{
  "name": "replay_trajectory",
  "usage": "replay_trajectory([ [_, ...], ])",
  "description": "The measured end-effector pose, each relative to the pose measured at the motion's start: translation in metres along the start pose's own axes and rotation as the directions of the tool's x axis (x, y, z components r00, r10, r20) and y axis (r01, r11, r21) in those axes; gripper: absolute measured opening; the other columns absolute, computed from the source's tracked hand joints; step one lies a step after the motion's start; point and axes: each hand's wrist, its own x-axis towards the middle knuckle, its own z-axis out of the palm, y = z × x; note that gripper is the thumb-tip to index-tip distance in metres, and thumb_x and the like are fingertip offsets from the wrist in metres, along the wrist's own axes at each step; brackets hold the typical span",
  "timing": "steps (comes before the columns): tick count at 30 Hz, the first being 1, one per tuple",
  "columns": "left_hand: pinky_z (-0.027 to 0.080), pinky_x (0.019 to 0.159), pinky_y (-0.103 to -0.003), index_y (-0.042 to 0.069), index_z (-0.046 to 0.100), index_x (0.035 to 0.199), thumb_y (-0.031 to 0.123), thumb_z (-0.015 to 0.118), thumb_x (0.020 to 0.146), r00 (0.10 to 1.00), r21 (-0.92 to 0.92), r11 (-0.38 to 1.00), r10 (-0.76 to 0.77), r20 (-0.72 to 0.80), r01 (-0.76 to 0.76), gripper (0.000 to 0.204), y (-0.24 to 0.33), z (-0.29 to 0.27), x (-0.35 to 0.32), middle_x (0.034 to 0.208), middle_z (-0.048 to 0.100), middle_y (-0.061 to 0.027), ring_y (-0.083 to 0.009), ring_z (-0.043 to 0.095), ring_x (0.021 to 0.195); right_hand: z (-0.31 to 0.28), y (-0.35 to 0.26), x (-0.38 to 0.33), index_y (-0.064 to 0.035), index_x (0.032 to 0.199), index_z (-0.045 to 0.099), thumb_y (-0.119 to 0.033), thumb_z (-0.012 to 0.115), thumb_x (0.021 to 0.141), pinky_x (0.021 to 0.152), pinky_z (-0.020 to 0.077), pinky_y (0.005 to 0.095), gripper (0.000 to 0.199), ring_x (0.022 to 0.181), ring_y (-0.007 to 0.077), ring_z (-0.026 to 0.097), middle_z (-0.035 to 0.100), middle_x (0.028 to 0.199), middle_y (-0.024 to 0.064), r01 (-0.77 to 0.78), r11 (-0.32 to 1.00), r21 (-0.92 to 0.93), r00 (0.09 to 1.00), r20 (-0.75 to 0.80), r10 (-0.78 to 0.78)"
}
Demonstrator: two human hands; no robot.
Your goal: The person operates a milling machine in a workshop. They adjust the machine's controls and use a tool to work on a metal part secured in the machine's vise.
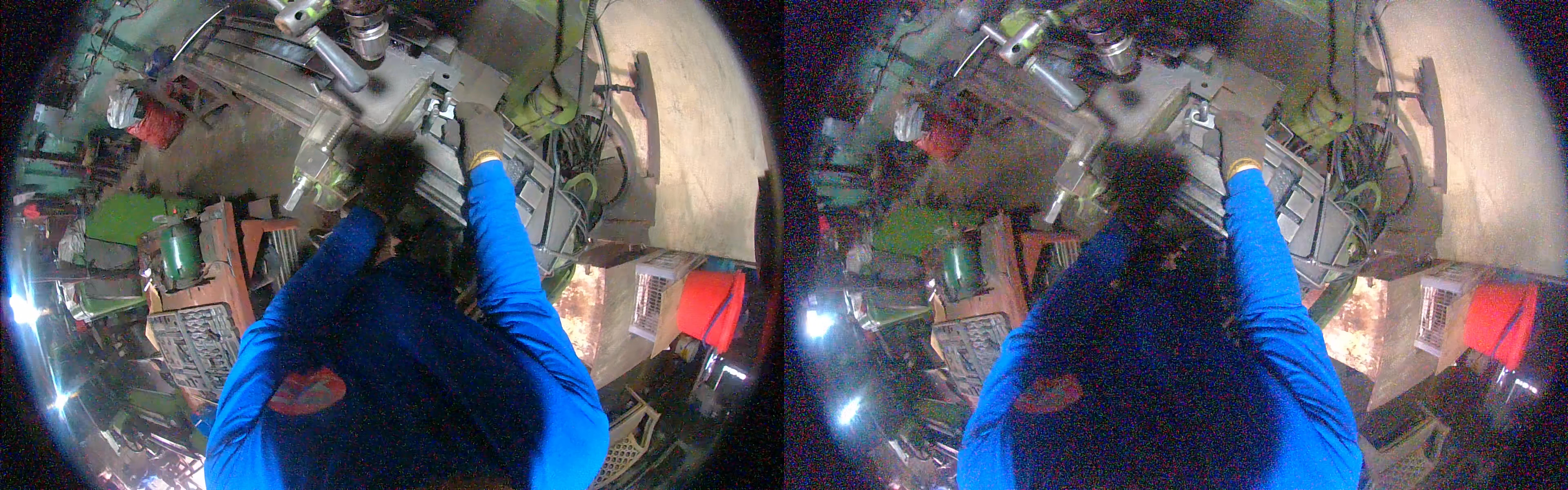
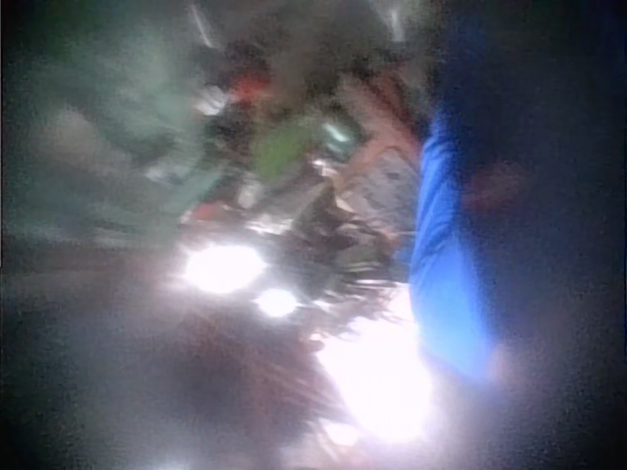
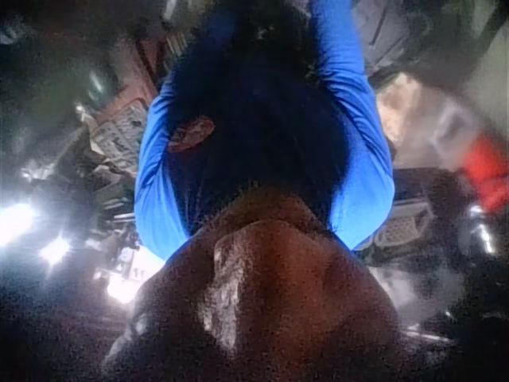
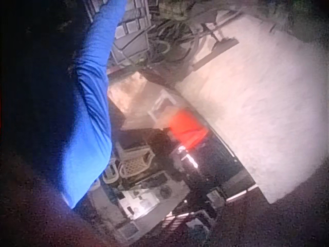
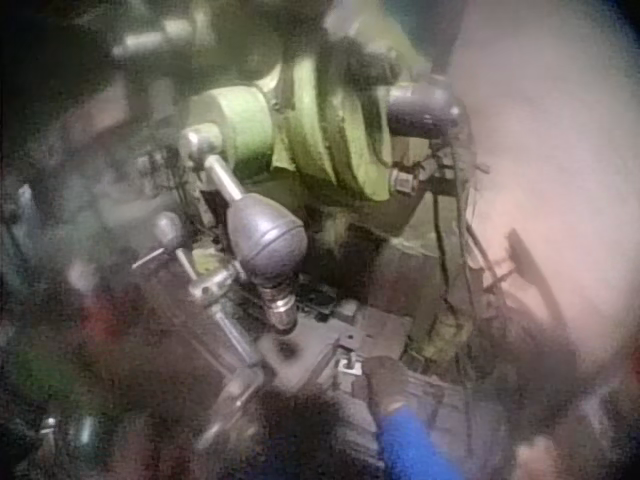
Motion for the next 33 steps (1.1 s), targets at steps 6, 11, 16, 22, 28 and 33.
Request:
replay_trajectory([
  [6,0.056,0.072,-0.049,0.013,0.075,0.095,0.026,0.064,0.103,0.979,0.384,0.923,0.065,-0.192,0.014,0.019,-0.026,0.068,-0.02,0.082,0.068,-0.0102,-0.0308,0.069,0.077,0.014,0.004,0.003,-0.011,0.107,0.079,-0.022,0.078,0.091,0.089,0.0614,0.0478,0.019,0.102,0.038,0.078,0.081,0.111,0.0178,0.109,0.984,0.137,0.987,-0.135,-0.091],
  [11,0.053,0.061,-0.048,0.016,0.071,0.086,0.023,0.066,0.1,0.969,0.515,0.822,-0.233,-0.085,0.243,0.017,-0.018,0.091,-0.039,0.075,0.065,-0.007,-0.0275,0.066,0.067,0.045,0.017,0.01,-0.0017,0.109,0.079,-0.015,0.073,0.098,0.069,0.0597,0.0356,0.018,0.076,0.0217,0.075,0.081,0.097,0.0101,0.027,0.802,0.597,0.999,-0.048,0.002],
  [16,0.055,0.07,-0.052,0.012,0.07,0.085,0.023,0.068,0.098,0.974,0.332,0.926,0.119,0.194,-0.179,0.017,-0.026,0.054,-0.029,0.076,0.065,-0.0092,-0.0308,0.068,0.074,0.059,0.037,0.01,-0.0004,0.113,0.078,-0.014,0.071,0.1,0.054,0.052,0.0316,0.02,0.064,0.0171,0.07,0.079,0.092,0.0099,-0.18,0.639,0.748,0.984,0.14,0.113],
  [22,0.058,0.087,-0.052,0.007,0.077,0.095,0.023,0.067,0.098,0.952,0.256,0.956,0.06,0.302,-0.142,0.019,0.002,-0.001,-0.003,0.092,0.071,-0.0141,-0.0366,0.072,0.093,-0.015,-0.009,0.008,0.0,0.116,0.076,-0.014,0.072,0.1,0.051,0.049,0.0306,0.022,0.063,0.0164,0.068,0.075,0.086,0.0075,-0.462,0.227,0.857,0.871,0.39,0.299],
  [28,0.057,0.095,-0.053,0.008,0.081,0.099,0.023,0.069,0.097,0.981,0.183,0.979,0.054,0.187,-0.088,0.019,-0.012,0.02,-0.015,0.107,0.076,-0.0182,-0.0383,0.072,0.106,0.037,0.021,-0.003,0.0043,0.117,0.075,-0.013,0.07,0.099,0.051,0.0488,0.0297,0.026,0.063,0.0159,0.066,0.074,0.091,0.0087,-0.131,0.421,0.898,0.98,0.054,0.19],
  [33,0.058,0.096,-0.054,0.009,0.08,0.097,0.021,0.071,0.093,0.984,0.068,0.985,0.154,0.084,-0.16,0.016,-0.028,0.029,-0.021,0.108,0.076,-0.0175,-0.0364,0.074,0.107,0.029,0.019,-0.004,-0.011,0.114,0.082,-0.018,0.073,0.093,0.087,0.0591,0.0478,0.024,0.1,0.0387,0.075,0.078,0.111,0.0192,-0.21,0.658,0.723,0.974,0.093,0.208],
])
